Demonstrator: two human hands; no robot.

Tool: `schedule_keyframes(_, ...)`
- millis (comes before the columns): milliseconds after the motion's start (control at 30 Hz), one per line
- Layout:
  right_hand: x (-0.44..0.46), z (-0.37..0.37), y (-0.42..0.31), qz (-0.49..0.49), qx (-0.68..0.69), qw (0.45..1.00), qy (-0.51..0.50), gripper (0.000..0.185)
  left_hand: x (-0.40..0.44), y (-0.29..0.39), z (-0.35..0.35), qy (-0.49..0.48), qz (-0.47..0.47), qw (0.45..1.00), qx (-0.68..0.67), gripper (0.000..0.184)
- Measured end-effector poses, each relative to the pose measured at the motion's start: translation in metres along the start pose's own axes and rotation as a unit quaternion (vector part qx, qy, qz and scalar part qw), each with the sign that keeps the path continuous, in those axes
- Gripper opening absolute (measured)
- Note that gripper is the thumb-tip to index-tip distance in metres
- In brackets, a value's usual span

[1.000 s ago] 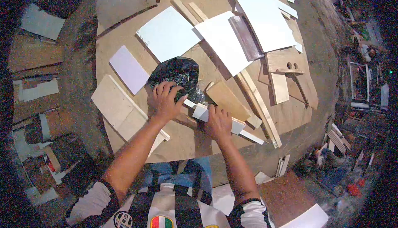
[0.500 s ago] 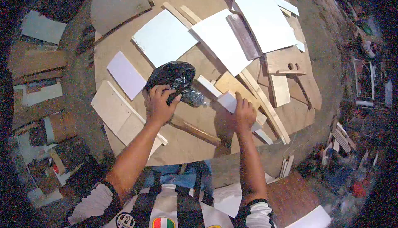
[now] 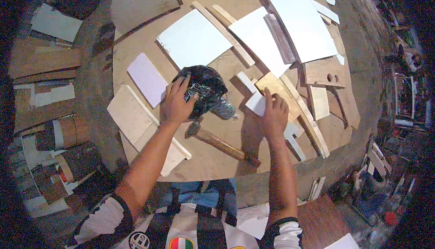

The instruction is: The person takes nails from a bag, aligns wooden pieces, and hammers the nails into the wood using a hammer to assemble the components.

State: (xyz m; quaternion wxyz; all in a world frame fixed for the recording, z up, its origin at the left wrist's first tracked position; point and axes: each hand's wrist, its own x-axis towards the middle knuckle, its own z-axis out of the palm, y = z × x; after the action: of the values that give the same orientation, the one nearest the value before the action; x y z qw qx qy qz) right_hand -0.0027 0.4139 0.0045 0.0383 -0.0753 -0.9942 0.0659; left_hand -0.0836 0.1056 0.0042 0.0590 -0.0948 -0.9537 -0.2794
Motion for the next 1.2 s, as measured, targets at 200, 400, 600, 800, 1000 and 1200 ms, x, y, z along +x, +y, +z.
schedule_keyframes(200, 0.016, -0.009, -0.091, -0.155, 0.272, 0.947, 0.068, 0.047, 0.001, -0.013, -0.001, -0.05, 0.007, 0.998, -0.035, 0.045)
schedule_keyframes(400, 0.05, 0.042, -0.166, -0.063, 0.25, 0.965, -0.047, 0.031, -0.004, -0.013, 0.007, -0.036, 0.006, 0.999, 0.007, 0.034)
schedule_keyframes(600, 0.055, 0.065, -0.155, -0.086, 0.267, 0.958, -0.064, 0.021, -0.005, -0.019, 0.0, -0.062, -0.012, 0.998, 0.011, 0.027)
schedule_keyframes(800, 0.066, 0.055, -0.133, 0.073, 0.441, 0.886, -0.126, 0.025, -0.005, -0.038, 0.011, -0.045, -0.052, 0.993, -0.092, 0.023)
schedule_keyframes(1000, 0.069, 0.059, -0.12, 0.143, 0.549, 0.798, -0.204, 0.02, -0.004, -0.036, 0.015, -0.025, -0.071, 0.986, -0.149, 0.018)
schedule_keyframes(1200, 0.065, 0.061, -0.128, 0.144, 0.567, 0.789, -0.189, 0.021, 0.002, -0.025, 0.01, 0.004, 0.024, 0.982, -0.189, 0.024)
